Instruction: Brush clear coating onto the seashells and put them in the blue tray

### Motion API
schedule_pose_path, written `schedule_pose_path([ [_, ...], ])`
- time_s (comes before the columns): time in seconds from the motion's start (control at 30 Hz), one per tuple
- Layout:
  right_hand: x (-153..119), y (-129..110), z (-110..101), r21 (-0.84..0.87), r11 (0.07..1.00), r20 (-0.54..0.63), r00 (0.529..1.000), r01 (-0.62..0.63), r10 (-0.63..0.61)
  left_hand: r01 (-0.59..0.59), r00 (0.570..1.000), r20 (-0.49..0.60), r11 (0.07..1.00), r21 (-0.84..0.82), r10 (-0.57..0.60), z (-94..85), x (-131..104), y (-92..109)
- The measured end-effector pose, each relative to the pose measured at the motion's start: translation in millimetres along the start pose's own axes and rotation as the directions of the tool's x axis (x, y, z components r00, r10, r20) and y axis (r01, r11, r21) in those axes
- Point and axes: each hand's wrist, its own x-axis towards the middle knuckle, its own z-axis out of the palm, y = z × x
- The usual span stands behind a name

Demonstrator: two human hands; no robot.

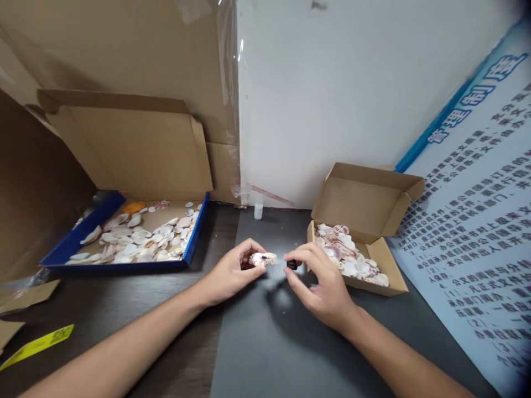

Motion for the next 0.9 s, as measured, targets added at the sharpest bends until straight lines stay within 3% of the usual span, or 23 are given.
schedule_pose_path([
  [0.2,0.2,2.8,0.9,-0.036,0.998,-0.03,0.998,-0.051,0.049,0.009,1.0,-0.024,1.0,0.015,-0.008,0.3,-2.3,2.8],
  [0.37,-0.7,5.2,3.3,-0.009,1.0,0.027,1.0,-0.002,0.002,0.003,1.0,-0.023,0.999,0.052,-0.002,0.6,-4.4,4.7],
  [0.5,-0.9,6.0,2.6,-0.042,0.998,-0.015,0.999,-0.035,0.035,0.0,1.0,-0.012,0.998,0.06,0.001,0.3,-4.8,3.8],
  [0.67,-1.9,4.2,0.6,0.015,1.0,0.068,0.998,-0.001,0.0,0.004,1.0,-0.008,0.998,0.06,-0.003,0.2,-5.2,3.9],
  [0.9,-5.4,6.4,2.6,-0.023,0.997,-0.026,0.997,-0.07,0.069,0.009,1.0,-0.001,0.996,0.084,-0.009,-0.7,-5.4,2.7],
])
